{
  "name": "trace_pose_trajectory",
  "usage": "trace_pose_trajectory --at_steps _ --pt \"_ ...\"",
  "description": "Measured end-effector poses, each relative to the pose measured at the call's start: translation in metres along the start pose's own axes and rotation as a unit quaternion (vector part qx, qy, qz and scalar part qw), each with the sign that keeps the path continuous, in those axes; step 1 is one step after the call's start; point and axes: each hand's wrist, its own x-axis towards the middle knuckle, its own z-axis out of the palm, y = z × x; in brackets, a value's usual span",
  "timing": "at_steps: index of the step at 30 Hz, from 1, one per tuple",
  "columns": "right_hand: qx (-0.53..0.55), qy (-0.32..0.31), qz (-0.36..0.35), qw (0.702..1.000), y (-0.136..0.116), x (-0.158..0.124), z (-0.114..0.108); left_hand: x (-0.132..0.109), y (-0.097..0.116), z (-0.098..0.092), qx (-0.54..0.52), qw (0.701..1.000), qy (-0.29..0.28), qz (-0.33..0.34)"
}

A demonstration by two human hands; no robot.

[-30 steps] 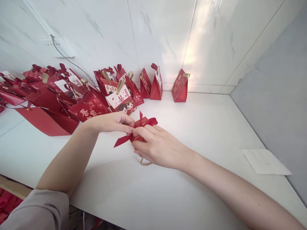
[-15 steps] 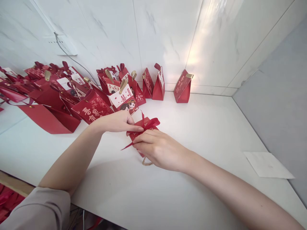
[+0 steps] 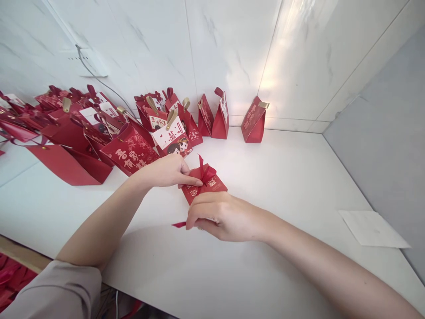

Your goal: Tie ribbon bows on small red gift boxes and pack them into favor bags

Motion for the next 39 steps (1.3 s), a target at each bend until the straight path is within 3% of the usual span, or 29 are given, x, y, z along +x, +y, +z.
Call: trace_pose_trajectory --at_steps 6,8,12,14,18,28,35,39 --pt "0.086 -0.074 0.001 0.994 -0.019 0.000 -0.007 0.002 -0.003 0.000 -0.012 0.997 -0.021 0.074" --pt "0.051 -0.036 0.022 0.998 -0.018 -0.002 -0.016 0.001 -0.006 -0.003 -0.026 0.994 -0.045 0.098" --pt "-0.083 0.111 0.104 0.985 0.006 -0.005 -0.034 -0.002 -0.009 -0.014 -0.059 0.980 -0.124 0.144" --pt "-0.091 0.130 0.143 0.977 0.021 -0.005 -0.039 -0.005 -0.010 -0.018 -0.082 0.973 -0.155 0.153" --pt "-0.038 0.095 0.174 0.979 0.035 -0.004 -0.043 -0.010 -0.010 -0.024 -0.104 0.966 -0.168 0.167" --pt "0.136 0.006 0.274 0.952 0.027 -0.006 -0.047 -0.007 -0.015 -0.026 -0.094 0.965 -0.146 0.197" --pt "0.197 -0.023 0.273 0.941 0.032 -0.008 -0.048 -0.007 -0.016 -0.027 -0.095 0.964 -0.155 0.194" --pt "0.241 -0.048 0.271 0.931 0.031 -0.008 -0.052 -0.006 -0.016 -0.027 -0.138 0.949 -0.176 0.221"
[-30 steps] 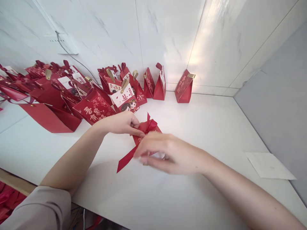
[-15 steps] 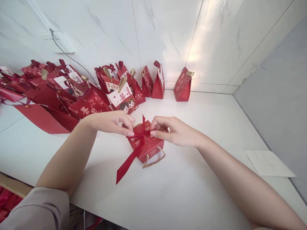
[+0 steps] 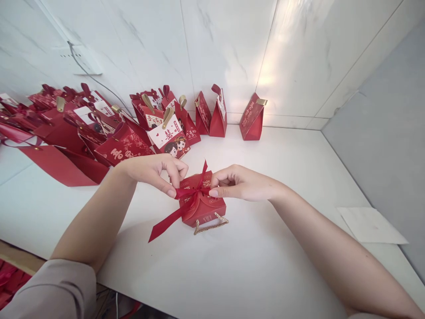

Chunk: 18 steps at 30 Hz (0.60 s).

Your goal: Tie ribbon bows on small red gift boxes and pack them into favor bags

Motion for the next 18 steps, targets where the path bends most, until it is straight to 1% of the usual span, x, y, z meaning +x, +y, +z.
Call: trace_pose_trajectory --at_steps 4,7,10,12,14,16,18 --pt "0.005 -0.016 0.016 1.000 0.001 0.000 -0.004 0.004 -0.009 0.000 -0.063 0.997 0.008 0.043" --pt "-0.017 -0.029 0.034 0.999 0.003 0.000 -0.005 0.008 -0.016 0.002 -0.111 0.992 0.010 0.052" --pt "-0.020 -0.039 0.045 0.998 0.003 0.000 -0.005 0.011 -0.018 0.004 -0.118 0.990 0.028 0.066" --pt "-0.017 -0.042 0.044 0.998 0.003 0.001 -0.004 0.011 -0.015 0.005 -0.066 0.994 0.054 0.075" --pt "-0.015 -0.037 0.037 0.999 0.003 0.001 -0.005 0.009 -0.007 0.005 0.032 0.994 0.089 0.061" --pt "-0.010 -0.023 0.034 0.999 0.004 0.001 -0.007 0.004 0.003 0.005 0.151 0.981 0.123 0.021" --pt "0.004 -0.004 0.041 0.999 0.005 0.001 -0.008 -0.003 0.013 0.008 0.257 0.954 0.148 -0.034"
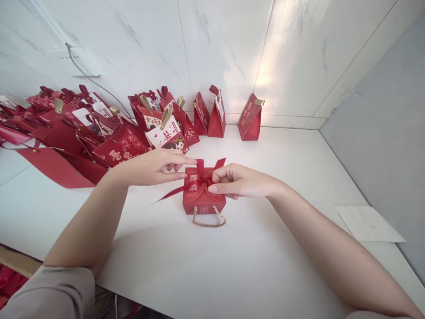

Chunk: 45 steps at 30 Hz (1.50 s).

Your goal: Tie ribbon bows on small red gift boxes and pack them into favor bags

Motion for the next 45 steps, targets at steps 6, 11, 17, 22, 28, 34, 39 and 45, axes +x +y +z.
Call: trace_pose_trajectory --at_steps 6,11,17,22,28,34,39,45 --pt "0.016 0.053 0.018 0.998 -0.003 0.001 -0.001 -0.020 0.026 0.005 0.146 0.980 -0.010 -0.134" --pt "0.015 0.061 0.040 0.997 -0.005 0.002 0.000 -0.022 0.038 0.002 0.086 0.990 0.015 -0.111" --pt "0.017 0.050 0.059 0.997 -0.005 0.001 0.002 -0.010 0.020 -0.008 -0.087 0.995 0.053 -0.018" --pt "0.010 0.055 0.062 0.996 -0.006 0.001 0.002 0.001 0.007 0.002 -0.112 0.992 0.022 -0.047" --pt "0.010 0.061 0.052 0.997 -0.006 0.000 0.001 0.007 0.005 0.009 -0.111 0.989 -0.001 -0.102" --pt "0.020 0.070 0.047 0.996 -0.007 0.000 0.000 0.012 0.001 0.011 -0.241 0.961 -0.040 -0.129" --pt "0.016 0.087 0.048 0.995 -0.005 0.002 0.001 0.011 -0.008 0.010 -0.296 0.943 -0.102 -0.108" --pt "0.002 0.111 0.036 0.993 -0.002 0.004 0.003 0.013 -0.018 0.013 -0.276 0.951 -0.078 -0.113"
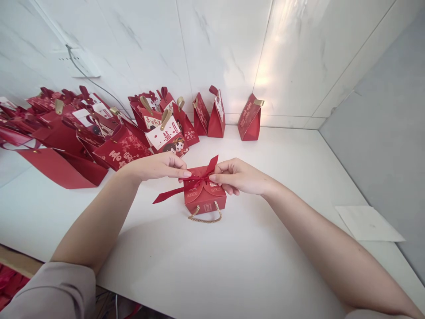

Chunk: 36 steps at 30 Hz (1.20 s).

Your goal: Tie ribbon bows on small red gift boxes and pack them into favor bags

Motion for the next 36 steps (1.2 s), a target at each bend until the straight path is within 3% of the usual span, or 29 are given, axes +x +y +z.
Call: trace_pose_trajectory --at_steps 9,16,25,36 --pt "0.054 0.034 0.003 0.998 0.007 0.007 0.004 0.006 -0.007 -0.002 -0.012 1.000 -0.005 0.011" --pt "0.029 0.037 0.002 0.999 0.003 0.005 0.003 0.007 -0.010 -0.003 0.002 1.000 -0.013 0.009" --pt "-0.012 0.022 0.004 1.000 -0.001 0.001 -0.001 0.006 -0.004 -0.001 0.020 0.999 -0.034 0.022" --pt "-0.031 -0.011 0.009 0.999 0.002 0.002 -0.004 -0.001 0.006 -0.001 0.078 0.996 -0.030 -0.013"
